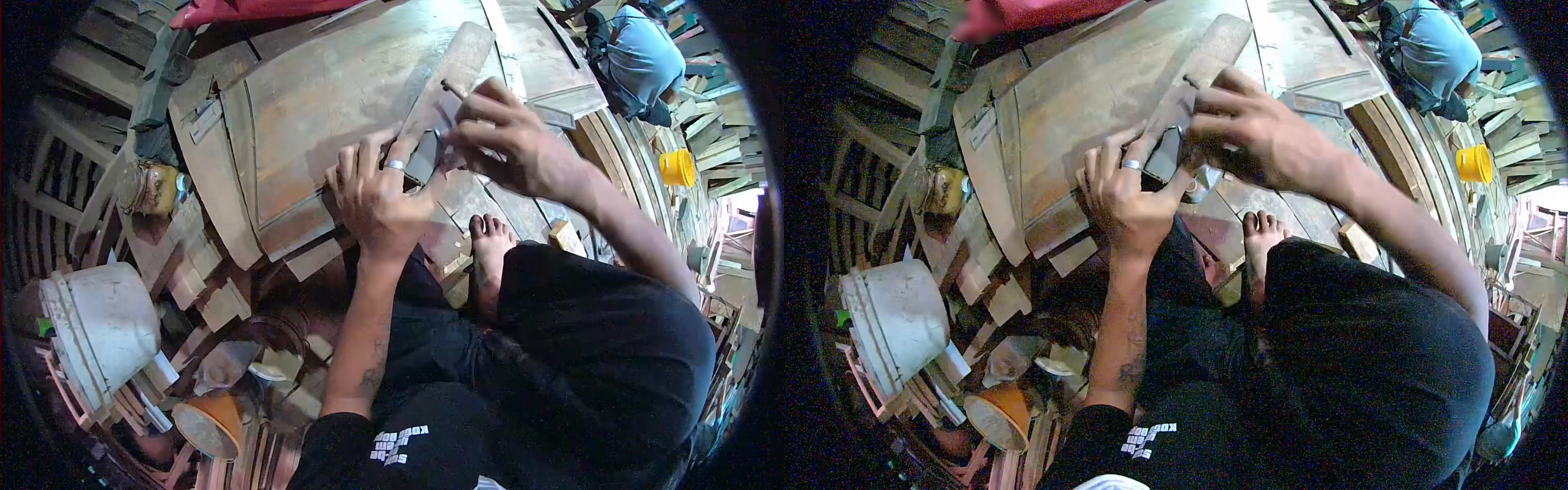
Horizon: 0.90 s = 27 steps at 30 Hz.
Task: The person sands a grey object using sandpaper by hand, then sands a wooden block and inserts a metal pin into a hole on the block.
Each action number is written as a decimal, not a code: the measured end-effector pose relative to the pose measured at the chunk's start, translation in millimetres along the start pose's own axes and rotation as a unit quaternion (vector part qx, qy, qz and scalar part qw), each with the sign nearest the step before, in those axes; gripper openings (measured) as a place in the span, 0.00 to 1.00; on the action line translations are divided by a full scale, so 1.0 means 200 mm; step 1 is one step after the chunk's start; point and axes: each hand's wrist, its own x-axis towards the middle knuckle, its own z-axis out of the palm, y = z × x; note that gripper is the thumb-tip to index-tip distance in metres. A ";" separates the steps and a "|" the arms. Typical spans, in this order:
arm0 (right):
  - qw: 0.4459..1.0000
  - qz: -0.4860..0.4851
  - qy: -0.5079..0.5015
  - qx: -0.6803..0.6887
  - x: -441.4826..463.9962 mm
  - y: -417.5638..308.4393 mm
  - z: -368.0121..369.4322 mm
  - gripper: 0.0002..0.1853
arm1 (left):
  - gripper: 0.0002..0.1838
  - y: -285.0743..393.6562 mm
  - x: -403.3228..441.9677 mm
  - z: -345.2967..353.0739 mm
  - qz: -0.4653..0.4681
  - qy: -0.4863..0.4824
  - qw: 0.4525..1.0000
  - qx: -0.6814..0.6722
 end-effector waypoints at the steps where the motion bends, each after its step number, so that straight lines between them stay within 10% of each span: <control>1: 1.000 -0.005 -0.001 -0.002 -0.01 0.05 -0.01 0.14 | 0.27 0.00 -0.01 0.01 -0.004 -0.003 1.000 -0.006; 27: 0.993 0.103 -0.025 -0.045 -0.04 0.11 0.00 0.20 | 0.27 0.00 -0.01 0.00 0.008 0.003 1.000 -0.012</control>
